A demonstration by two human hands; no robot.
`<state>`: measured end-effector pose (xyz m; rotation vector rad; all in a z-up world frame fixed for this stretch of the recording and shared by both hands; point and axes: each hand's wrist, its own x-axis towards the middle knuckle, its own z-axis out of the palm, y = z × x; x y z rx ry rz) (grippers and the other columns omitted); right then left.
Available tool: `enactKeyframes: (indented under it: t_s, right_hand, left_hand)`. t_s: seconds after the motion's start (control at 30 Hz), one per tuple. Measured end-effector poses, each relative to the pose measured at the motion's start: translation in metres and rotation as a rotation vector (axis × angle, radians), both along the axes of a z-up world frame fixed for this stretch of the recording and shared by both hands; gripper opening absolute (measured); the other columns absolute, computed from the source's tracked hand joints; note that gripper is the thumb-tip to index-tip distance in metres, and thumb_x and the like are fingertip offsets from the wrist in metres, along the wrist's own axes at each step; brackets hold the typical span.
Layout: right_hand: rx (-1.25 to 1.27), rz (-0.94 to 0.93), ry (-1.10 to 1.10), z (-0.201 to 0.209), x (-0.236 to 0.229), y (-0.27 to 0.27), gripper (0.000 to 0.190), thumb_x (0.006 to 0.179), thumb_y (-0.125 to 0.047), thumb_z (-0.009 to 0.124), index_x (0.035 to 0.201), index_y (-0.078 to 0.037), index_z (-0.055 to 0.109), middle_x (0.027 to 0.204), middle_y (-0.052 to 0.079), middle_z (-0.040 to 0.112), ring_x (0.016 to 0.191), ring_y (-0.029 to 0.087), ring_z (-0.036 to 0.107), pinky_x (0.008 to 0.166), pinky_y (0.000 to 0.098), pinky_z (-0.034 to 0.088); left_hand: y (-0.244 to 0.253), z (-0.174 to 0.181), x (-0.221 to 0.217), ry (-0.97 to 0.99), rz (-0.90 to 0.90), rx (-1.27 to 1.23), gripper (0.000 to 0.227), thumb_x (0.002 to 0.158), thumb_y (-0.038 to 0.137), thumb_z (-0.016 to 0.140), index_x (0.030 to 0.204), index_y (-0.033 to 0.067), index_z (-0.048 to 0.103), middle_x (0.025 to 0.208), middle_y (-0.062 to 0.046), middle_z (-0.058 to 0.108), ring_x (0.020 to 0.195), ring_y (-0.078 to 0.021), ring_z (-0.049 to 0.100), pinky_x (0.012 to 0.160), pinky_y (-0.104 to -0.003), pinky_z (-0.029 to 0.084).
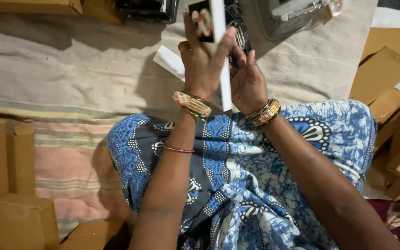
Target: The person places smartwatch boxes into small cardboard shipping boxes, closes the flaps, and seals them with clear packing tape. The person repeats this process for multiple units, handling the boxes and a tape dispenser.
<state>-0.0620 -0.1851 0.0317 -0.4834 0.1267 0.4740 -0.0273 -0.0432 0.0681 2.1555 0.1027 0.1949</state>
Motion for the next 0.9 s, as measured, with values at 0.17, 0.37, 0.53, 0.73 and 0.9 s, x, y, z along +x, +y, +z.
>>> enactKeyframes:
  t_s: [0.17, 0.37, 0.53, 0.73, 0.9]
  right_hand:
    - [0.124, -0.003, 0.171, -0.001, 0.004, -0.011, 0.052, 0.118, -0.051, 0.043, 0.150, -0.010, 0.039, 0.141, 0.015, 0.060, 0.126, 0.031, 0.062, 0.108, 0.0498, 0.053]
    - [0.008, 0.068, 0.115, 0.016, 0.011, -0.019, 0.056, 0.104, -0.050, 0.044, 0.149, -0.017, 0.050, 0.139, 0.016, 0.066, 0.126, 0.035, 0.066, 0.106, 0.0611, 0.055]
    - [0.073, 0.096, 0.139, 0.020, 0.015, -0.021, 0.057, 0.104, -0.048, 0.051, 0.142, -0.006, 0.057, 0.135, 0.020, 0.066, 0.127, 0.037, 0.065, 0.109, 0.0558, 0.055]
    - [0.130, 0.092, 0.256, 0.017, 0.009, -0.023, 0.044, 0.095, -0.018, 0.063, 0.131, 0.006, 0.061, 0.131, 0.023, 0.066, 0.129, 0.034, 0.066, 0.109, 0.0393, 0.056]
    - [0.176, 0.199, 0.202, 0.028, -0.002, -0.012, 0.038, 0.097, -0.002, 0.061, 0.130, 0.014, 0.054, 0.135, 0.033, 0.065, 0.119, 0.031, 0.068, 0.108, 0.0346, 0.057]
  left_hand:
    - [0.003, 0.003, 0.000, 0.056, 0.092, 0.021, 0.116, 0.080, 0.064, 0.081, 0.159, 0.0005, 0.027, 0.122, -0.031, 0.056, 0.109, -0.0387, 0.062, 0.092, -0.047, 0.055]
    - [0.076, 0.013, 0.025, -0.147, -0.045, -0.832, 0.063, 0.103, 0.043, 0.076, 0.138, -0.0045, 0.053, 0.107, -0.021, 0.063, 0.086, -0.0259, 0.062, 0.073, -0.035, 0.055]
    - [0.114, 0.028, 0.018, -0.130, -0.168, -1.282, 0.075, 0.101, 0.059, 0.052, 0.145, -0.0020, 0.049, 0.125, -0.026, 0.068, 0.106, -0.0359, 0.073, 0.088, -0.047, 0.064]
    - [0.116, 0.037, 0.018, -0.081, -0.251, -1.407, 0.089, 0.102, 0.068, 0.043, 0.156, -0.0027, 0.041, 0.130, -0.033, 0.065, 0.107, -0.0372, 0.070, 0.091, -0.048, 0.061]
    - [0.122, 0.033, 0.018, -0.082, -0.440, -1.456, 0.085, 0.100, 0.070, 0.040, 0.152, 0.0029, 0.043, 0.133, -0.028, 0.064, 0.107, -0.0343, 0.072, 0.085, -0.046, 0.062]
